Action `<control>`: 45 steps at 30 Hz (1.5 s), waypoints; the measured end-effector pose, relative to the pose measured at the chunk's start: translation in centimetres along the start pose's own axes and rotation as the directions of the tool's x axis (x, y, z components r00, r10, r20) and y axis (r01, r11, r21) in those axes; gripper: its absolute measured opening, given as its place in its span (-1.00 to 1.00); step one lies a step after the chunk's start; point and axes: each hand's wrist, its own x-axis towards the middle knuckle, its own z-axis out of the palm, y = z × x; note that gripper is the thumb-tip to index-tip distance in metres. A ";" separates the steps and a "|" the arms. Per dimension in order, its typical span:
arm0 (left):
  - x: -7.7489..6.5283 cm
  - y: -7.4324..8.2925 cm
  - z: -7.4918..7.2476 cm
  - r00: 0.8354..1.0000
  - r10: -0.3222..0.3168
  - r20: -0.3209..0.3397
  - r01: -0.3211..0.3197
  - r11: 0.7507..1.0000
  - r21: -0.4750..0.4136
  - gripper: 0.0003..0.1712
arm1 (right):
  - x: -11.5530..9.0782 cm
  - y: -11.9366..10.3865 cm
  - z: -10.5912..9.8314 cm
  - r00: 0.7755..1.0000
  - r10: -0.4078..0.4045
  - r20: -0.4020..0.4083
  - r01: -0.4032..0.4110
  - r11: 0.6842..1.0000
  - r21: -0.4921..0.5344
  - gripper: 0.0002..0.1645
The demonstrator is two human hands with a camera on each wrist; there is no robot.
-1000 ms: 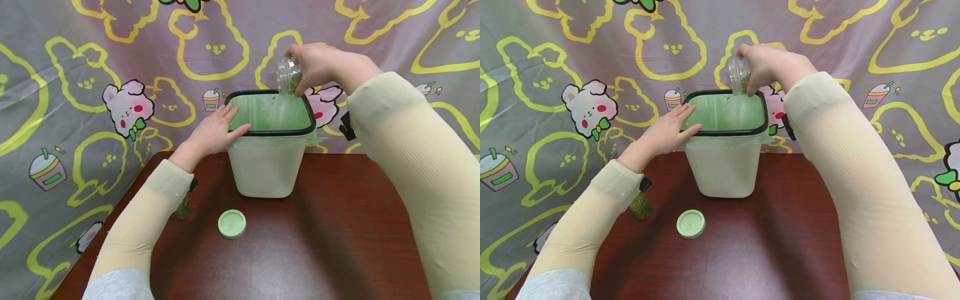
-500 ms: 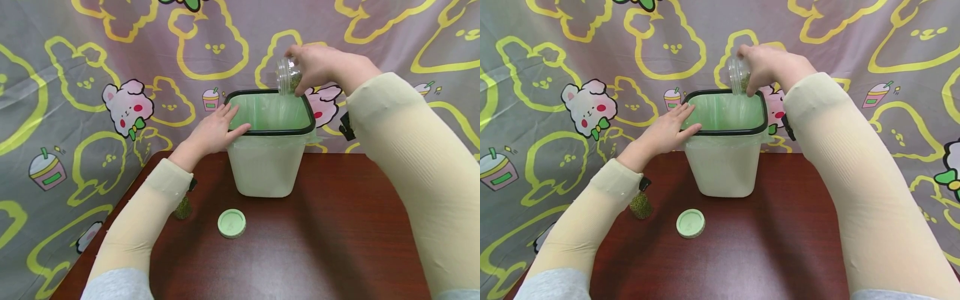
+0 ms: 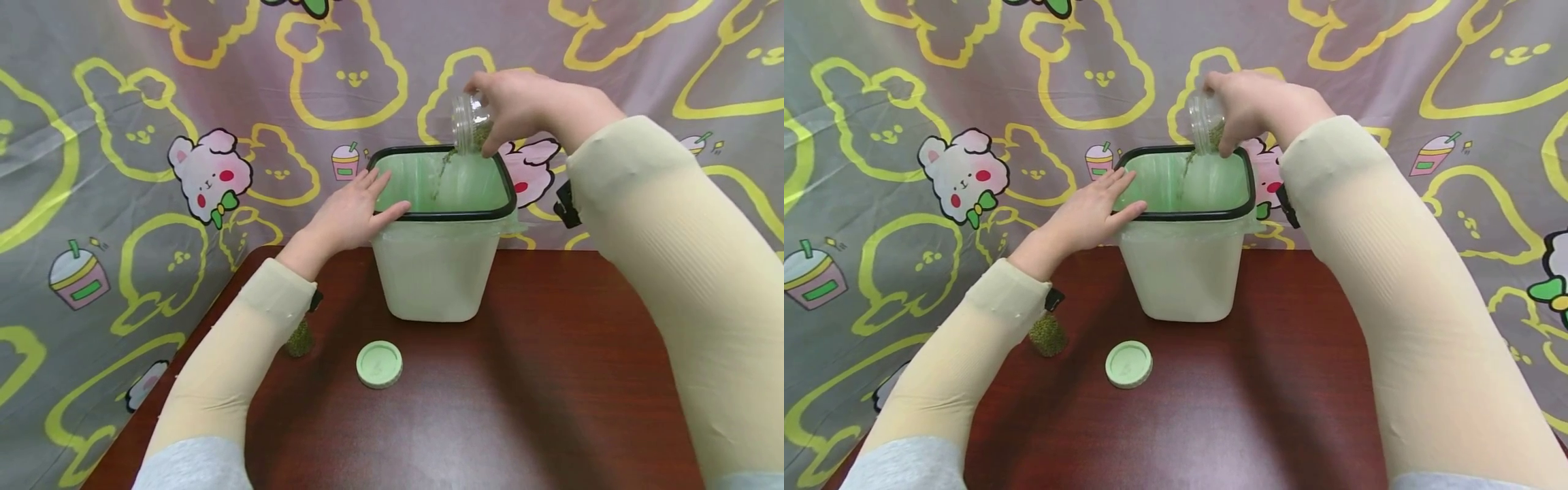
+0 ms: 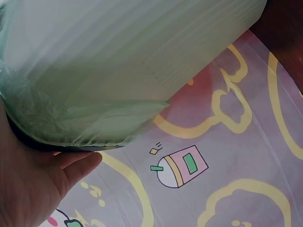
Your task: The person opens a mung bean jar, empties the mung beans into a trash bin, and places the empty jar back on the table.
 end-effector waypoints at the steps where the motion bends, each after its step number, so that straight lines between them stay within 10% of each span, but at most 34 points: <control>1: 0.0 0.0 0.0 1.000 0.000 0.000 0.000 1.000 0.001 0.00 | 0.0 0.1 0.1 1.000 0.000 0.002 0.000 1.000 0.004 0.19; 45: -0.1 0.0 -0.2 1.000 0.000 0.008 0.000 1.000 0.008 -0.01 | 0.0 -0.1 -0.1 1.000 0.011 -0.020 -0.012 0.999 -0.046 0.18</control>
